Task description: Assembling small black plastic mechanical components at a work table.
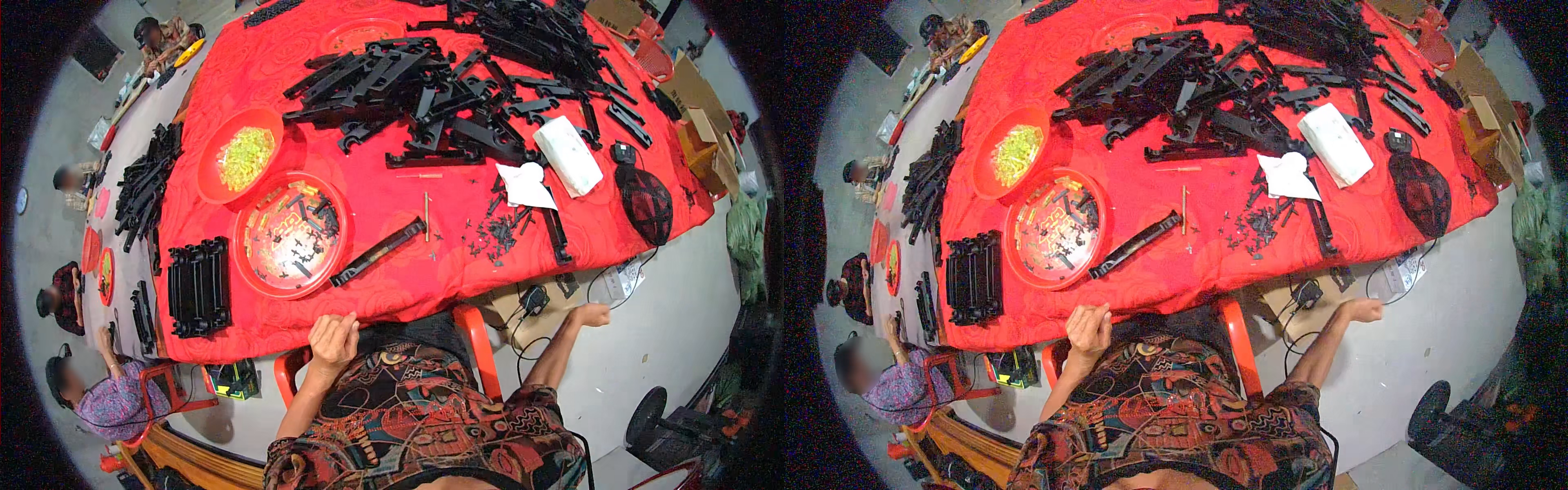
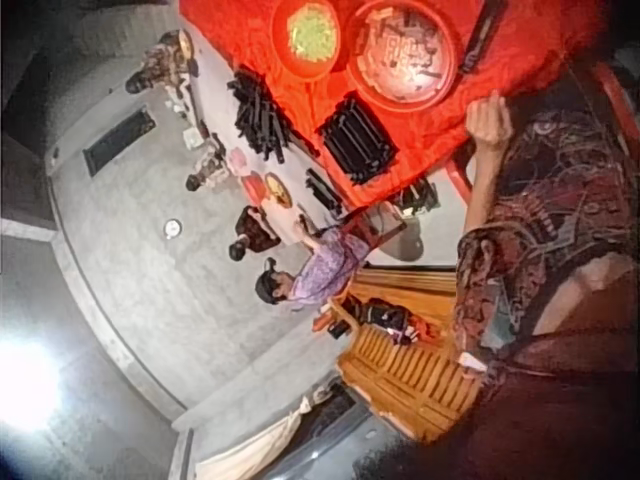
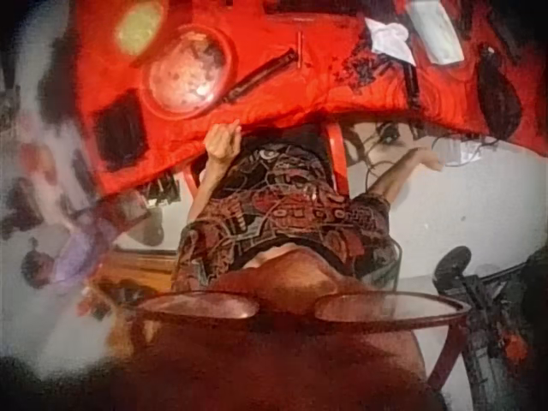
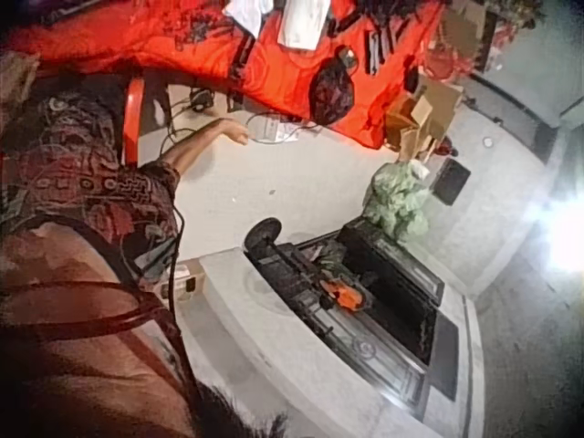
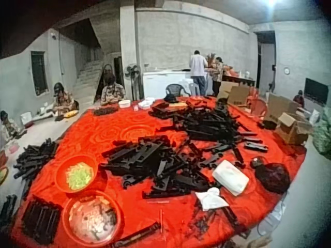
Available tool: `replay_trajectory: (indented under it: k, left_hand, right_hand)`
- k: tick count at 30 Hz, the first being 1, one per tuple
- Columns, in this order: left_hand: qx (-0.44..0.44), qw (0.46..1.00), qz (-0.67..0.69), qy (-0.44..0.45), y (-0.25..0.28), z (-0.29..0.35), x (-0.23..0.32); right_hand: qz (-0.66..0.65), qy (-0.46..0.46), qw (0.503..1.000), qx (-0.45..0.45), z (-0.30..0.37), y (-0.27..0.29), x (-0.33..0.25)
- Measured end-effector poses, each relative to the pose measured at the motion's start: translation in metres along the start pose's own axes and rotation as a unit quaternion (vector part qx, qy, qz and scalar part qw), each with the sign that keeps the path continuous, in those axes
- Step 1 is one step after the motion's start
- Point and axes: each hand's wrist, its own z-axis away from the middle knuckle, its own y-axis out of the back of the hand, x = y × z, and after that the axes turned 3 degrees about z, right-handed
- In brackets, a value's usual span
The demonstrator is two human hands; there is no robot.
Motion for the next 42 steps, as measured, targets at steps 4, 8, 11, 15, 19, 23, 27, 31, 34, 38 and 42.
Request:
replay_trajectory:
  k: [4,8,11,15,19,23,27,31,34,38,42]
  left_hand:
    - [-0.004,0.999,-0.036,-0.036,0.0,-0.017,-0.011]
    - [-0.018,0.995,-0.089,-0.032,-0.02,-0.029,-0.023]
    - [-0.048,0.991,-0.127,-0.005,-0.026,-0.026,-0.035]
    - [-0.078,0.984,-0.162,0.01,-0.034,-0.022,-0.05]
    - [-0.076,0.98,-0.183,0.012,-0.038,-0.025,-0.053]
    - [-0.064,0.982,-0.176,0.002,-0.037,-0.021,-0.055]
    - [-0.058,0.988,-0.14,-0.002,-0.036,-0.015,-0.051]
    - [-0.082,0.987,-0.138,0.017,-0.023,-0.004,-0.046]
    - [-0.089,0.987,-0.134,0.023,-0.012,0.005,-0.045]
    - [-0.082,0.988,-0.123,0.043,-0.001,0.008,-0.042]
    - [-0.085,0.99,-0.094,0.056,-0.002,0.0,-0.034]
  right_hand:
    - [-0.176,0.11,0.97,-0.128,0.046,0.03,-0.145]
    - [-0.252,0.25,0.868,-0.346,0.141,0.014,-0.232]
    - [-0.247,0.318,0.692,-0.599,0.218,0.006,-0.285]
    - [-0.22,0.47,0.515,-0.682,0.3,0.022,-0.296]
    - [-0.184,0.502,0.475,-0.699,0.319,0.034,-0.265]
    - [-0.125,0.478,0.516,-0.7,0.307,0.044,-0.244]
    - [-0.021,0.493,0.548,-0.676,0.3,0.05,-0.229]
    - [0.077,0.513,0.528,-0.672,0.313,0.056,-0.233]
    - [0.101,0.517,0.527,-0.667,0.322,0.053,-0.23]
    - [0.117,0.525,0.54,-0.648,0.327,0.047,-0.225]
    - [0.096,0.529,0.528,-0.657,0.325,0.039,-0.219]
